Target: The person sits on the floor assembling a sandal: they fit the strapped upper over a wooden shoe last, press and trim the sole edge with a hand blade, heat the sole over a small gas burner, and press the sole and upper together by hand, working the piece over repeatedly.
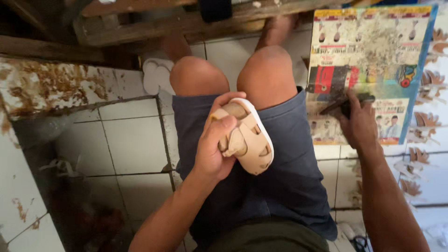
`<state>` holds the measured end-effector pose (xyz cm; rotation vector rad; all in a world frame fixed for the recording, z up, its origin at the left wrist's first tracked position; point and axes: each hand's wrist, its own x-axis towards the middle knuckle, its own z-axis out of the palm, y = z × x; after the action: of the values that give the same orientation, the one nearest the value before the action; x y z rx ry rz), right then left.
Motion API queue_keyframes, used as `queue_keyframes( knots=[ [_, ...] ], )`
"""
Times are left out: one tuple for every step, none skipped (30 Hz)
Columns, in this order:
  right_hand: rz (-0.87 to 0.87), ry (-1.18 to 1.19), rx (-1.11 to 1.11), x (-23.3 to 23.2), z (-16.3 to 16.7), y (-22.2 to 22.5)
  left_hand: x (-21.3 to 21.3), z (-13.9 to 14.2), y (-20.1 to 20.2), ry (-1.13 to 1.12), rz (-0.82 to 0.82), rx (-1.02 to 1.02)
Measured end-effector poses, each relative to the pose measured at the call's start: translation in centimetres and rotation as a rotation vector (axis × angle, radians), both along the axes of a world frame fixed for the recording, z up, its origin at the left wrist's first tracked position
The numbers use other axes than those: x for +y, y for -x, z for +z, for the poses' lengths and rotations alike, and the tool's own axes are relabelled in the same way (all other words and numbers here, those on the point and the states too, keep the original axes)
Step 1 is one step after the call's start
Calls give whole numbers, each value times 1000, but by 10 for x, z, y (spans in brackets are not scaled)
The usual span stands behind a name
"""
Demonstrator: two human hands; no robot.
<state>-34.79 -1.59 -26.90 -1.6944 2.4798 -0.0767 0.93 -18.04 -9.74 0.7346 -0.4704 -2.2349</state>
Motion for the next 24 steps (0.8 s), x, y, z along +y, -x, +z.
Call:
queue_keyframes(
  knots=[
    [-55,31,-140,1,-4,5,1,-4,1,-14,-1,0],
    [-109,69,-276,0,-5,6,2,-8,2,-22,-1,3],
    [-157,111,-419,0,-5,7,3,-10,3,-27,6,0],
    [-288,64,-610,-4,3,3,3,-11,3,-32,14,16],
    [-422,13,-801,-11,18,-3,3,-12,4,-39,21,32],
    [-553,-35,-994,-20,37,-11,2,-12,4,-42,30,47],
    [-548,59,-1085,-30,58,-24,1,-12,3,-35,9,27],
    [-543,154,-1171,-36,83,-37,-1,-12,3,-29,-14,10],
    [-520,236,-1392,-42,112,-48,-3,-12,3,-26,-39,-5],
    [-493,320,-1611,-49,139,-59,-5,-12,4,-15,-59,-13],
    [-380,246,-1780,-63,157,-70,-6,-12,4,-4,-79,-20],
    [-258,169,-1944,-77,173,-80,-7,-12,4,7,-100,-28],
    [-194,155,-1847,-91,184,-92,-8,-13,5,1,-114,-29],
    [-128,142,-1751,-105,190,-105,-9,-15,6,-2,-126,-31],
    [-65,126,-1654,-116,196,-112,-10,-17,6,-7,-138,-33],
    [-84,81,-1664,-124,201,-116,-11,-19,6,34,-148,-49],
    [-104,31,-1678,-131,203,-120,-12,-20,5,71,-155,-69],
    [-124,-21,-1693,-136,202,-123,-13,-22,3,106,-161,-93],
    [-58,-38,-1587,-139,201,-125,-15,-24,2,138,-178,-133],
    [7,-54,-1482,-140,200,-124,-16,-25,1,169,-196,-174],
    [77,-64,-1378,-140,199,-123,-17,-26,0,205,-215,-216],
    [48,-80,-1435,-138,197,-123,-17,-27,0,169,-198,-181],
    [13,-91,-1486,-137,195,-121,-18,-27,0,134,-187,-140],
    [-35,-104,-1535,-135,195,-120,-18,-27,1,91,-182,-95]
  ],
)
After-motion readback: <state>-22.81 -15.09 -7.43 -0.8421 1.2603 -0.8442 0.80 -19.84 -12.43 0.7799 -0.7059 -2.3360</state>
